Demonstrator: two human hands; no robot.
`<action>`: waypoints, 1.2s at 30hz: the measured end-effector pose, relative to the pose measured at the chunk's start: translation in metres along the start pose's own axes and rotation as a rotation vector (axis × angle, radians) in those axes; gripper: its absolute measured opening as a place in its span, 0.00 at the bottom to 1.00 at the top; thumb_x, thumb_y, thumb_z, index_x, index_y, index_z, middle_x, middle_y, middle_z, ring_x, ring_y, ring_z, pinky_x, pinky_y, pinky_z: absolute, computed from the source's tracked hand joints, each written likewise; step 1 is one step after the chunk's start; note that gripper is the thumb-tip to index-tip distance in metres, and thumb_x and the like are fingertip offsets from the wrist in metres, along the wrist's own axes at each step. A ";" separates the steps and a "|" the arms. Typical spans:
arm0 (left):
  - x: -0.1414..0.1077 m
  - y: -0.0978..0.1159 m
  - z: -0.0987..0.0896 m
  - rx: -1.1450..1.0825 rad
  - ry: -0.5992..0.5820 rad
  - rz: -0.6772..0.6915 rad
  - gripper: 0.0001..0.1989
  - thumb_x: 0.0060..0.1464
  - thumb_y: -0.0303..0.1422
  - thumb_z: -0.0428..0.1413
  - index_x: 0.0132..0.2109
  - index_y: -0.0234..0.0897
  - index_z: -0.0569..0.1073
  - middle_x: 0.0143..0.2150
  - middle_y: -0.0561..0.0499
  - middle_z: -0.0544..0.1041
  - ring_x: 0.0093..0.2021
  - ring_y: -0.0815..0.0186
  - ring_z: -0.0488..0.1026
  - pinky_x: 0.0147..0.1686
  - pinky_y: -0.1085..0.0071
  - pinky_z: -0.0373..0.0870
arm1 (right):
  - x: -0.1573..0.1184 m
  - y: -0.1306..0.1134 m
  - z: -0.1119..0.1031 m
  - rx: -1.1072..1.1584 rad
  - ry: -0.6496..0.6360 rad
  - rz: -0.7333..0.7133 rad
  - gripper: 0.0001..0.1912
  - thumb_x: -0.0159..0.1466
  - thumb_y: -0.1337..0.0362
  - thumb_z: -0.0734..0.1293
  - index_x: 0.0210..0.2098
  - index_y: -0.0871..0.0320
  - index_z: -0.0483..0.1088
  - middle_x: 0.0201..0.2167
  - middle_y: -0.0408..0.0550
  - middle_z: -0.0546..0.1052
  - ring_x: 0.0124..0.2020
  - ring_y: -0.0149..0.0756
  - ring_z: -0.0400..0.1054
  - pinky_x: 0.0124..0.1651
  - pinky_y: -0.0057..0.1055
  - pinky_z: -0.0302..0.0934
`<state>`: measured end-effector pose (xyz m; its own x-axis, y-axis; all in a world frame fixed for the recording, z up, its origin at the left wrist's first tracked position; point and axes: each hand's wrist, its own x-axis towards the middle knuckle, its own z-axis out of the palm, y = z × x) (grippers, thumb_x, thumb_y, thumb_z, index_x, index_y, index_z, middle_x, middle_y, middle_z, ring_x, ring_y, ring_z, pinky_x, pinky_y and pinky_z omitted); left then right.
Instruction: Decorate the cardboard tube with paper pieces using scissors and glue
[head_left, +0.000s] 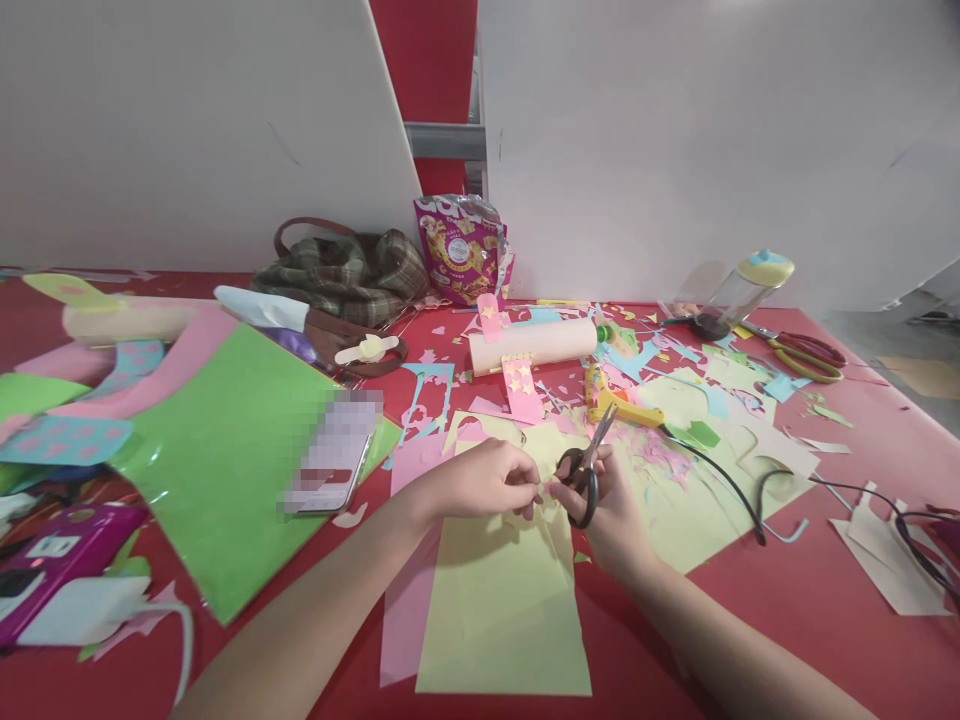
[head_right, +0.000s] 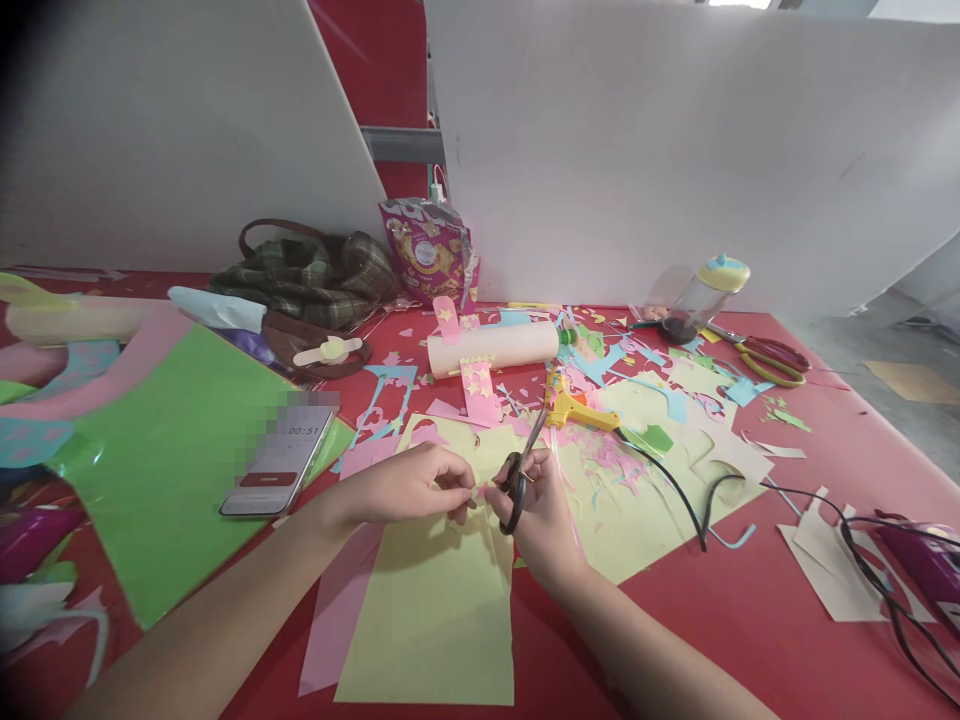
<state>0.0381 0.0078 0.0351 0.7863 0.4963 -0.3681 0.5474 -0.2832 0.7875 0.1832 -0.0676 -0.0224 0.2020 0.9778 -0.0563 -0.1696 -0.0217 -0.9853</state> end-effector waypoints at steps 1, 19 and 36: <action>0.000 0.000 0.000 0.002 -0.003 0.000 0.11 0.48 0.33 0.45 0.27 0.35 0.70 0.28 0.51 0.75 0.27 0.70 0.69 0.26 0.76 0.61 | 0.000 0.000 0.000 -0.001 -0.001 -0.002 0.16 0.50 0.68 0.68 0.28 0.53 0.53 0.27 0.39 0.66 0.23 0.27 0.59 0.23 0.24 0.55; 0.005 0.001 0.005 -0.049 0.228 0.018 0.15 0.51 0.38 0.45 0.24 0.34 0.68 0.24 0.53 0.72 0.22 0.73 0.64 0.21 0.78 0.57 | -0.001 -0.002 -0.001 0.042 0.048 -0.066 0.14 0.52 0.70 0.66 0.29 0.53 0.54 0.28 0.38 0.66 0.22 0.25 0.57 0.22 0.22 0.53; 0.004 0.004 0.010 -0.004 0.225 0.023 0.14 0.49 0.36 0.46 0.22 0.33 0.69 0.20 0.53 0.70 0.18 0.75 0.61 0.17 0.79 0.53 | -0.001 -0.002 -0.001 0.030 0.052 -0.064 0.15 0.50 0.69 0.68 0.29 0.53 0.55 0.28 0.38 0.66 0.23 0.26 0.58 0.22 0.23 0.53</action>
<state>0.0462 0.0002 0.0317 0.7149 0.6601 -0.2305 0.5283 -0.2939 0.7966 0.1843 -0.0688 -0.0203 0.2632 0.9647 -0.0022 -0.1832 0.0478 -0.9819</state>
